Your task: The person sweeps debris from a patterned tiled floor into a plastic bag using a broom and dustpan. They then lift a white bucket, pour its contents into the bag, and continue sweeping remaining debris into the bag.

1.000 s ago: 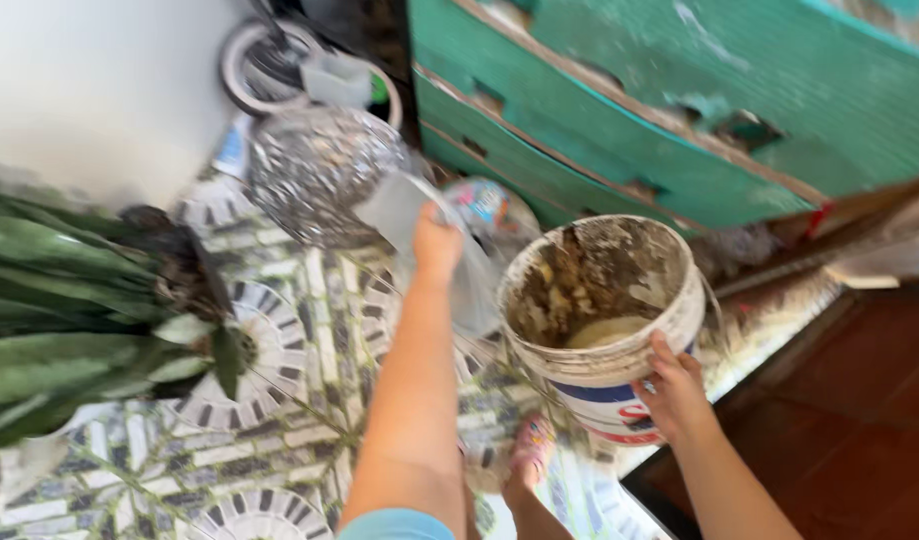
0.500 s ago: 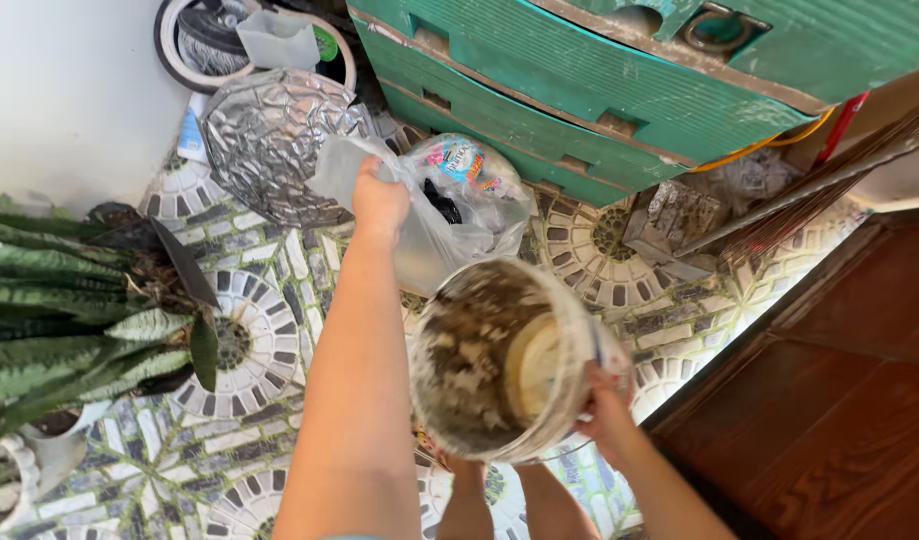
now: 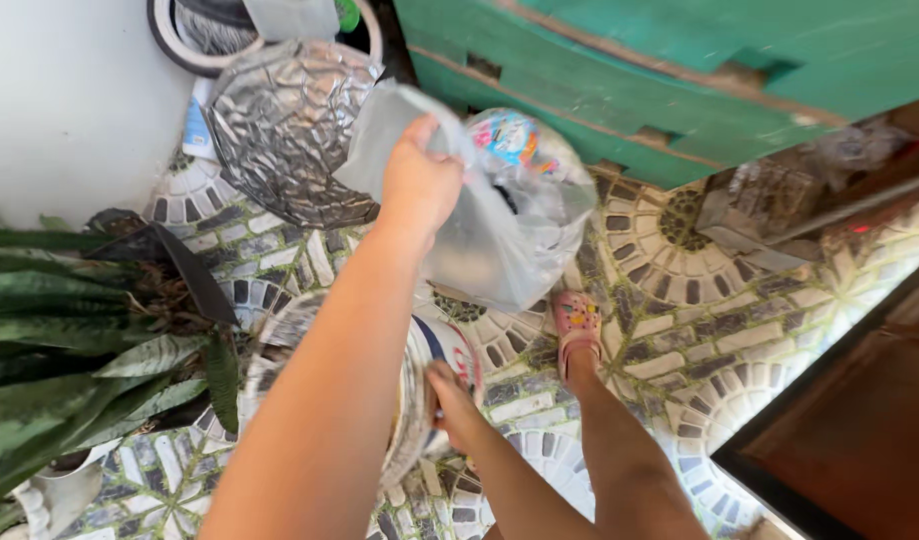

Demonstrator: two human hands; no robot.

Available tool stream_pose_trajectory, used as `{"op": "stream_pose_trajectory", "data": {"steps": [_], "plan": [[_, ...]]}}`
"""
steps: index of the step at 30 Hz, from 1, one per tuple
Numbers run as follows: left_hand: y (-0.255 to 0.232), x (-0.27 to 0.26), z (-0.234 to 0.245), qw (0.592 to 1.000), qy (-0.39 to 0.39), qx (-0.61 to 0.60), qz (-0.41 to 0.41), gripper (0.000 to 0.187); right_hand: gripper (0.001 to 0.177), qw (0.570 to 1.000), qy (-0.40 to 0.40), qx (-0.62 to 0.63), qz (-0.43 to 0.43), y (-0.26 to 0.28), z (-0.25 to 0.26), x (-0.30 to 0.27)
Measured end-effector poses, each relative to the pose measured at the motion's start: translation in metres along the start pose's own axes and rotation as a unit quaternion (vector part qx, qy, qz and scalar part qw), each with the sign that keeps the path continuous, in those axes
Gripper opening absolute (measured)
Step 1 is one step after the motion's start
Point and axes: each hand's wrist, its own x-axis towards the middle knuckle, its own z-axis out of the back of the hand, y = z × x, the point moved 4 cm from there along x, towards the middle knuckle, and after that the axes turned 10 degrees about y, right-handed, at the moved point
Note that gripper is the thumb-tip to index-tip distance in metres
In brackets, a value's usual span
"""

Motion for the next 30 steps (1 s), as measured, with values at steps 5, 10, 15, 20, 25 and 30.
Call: {"op": "stream_pose_trajectory", "data": {"steps": [5, 10, 15, 20, 25, 30], "plan": [[0.011, 0.020, 0.014, 0.998, 0.043, -0.024, -0.037, 0.063, 0.067, 0.997, 0.079, -0.007, -0.005, 0.018, 0.024, 0.131], [0.016, 0.039, 0.025, 0.997, 0.065, -0.032, -0.036, 0.065, 0.067, 0.978, 0.152, 0.058, 0.130, 0.062, 0.033, 0.190], [0.024, 0.056, 0.016, 0.998, 0.054, 0.012, -0.024, 0.064, 0.068, 0.985, 0.113, -0.127, 0.020, 0.103, 0.025, 0.110], [0.041, 0.070, 0.022, 0.994, 0.031, 0.102, 0.010, 0.062, 0.064, 0.940, 0.210, -0.268, -0.034, 0.193, 0.017, -0.013], [0.056, 0.045, 0.040, 0.979, -0.089, 0.185, 0.002, 0.057, 0.051, 0.881, 0.300, -0.338, -0.138, 0.310, 0.065, -0.079], [0.063, 0.011, 0.019, 0.967, -0.128, -0.099, 0.196, 0.058, 0.062, 0.853, 0.022, -0.519, 0.042, 0.419, 0.117, -0.044]]}}
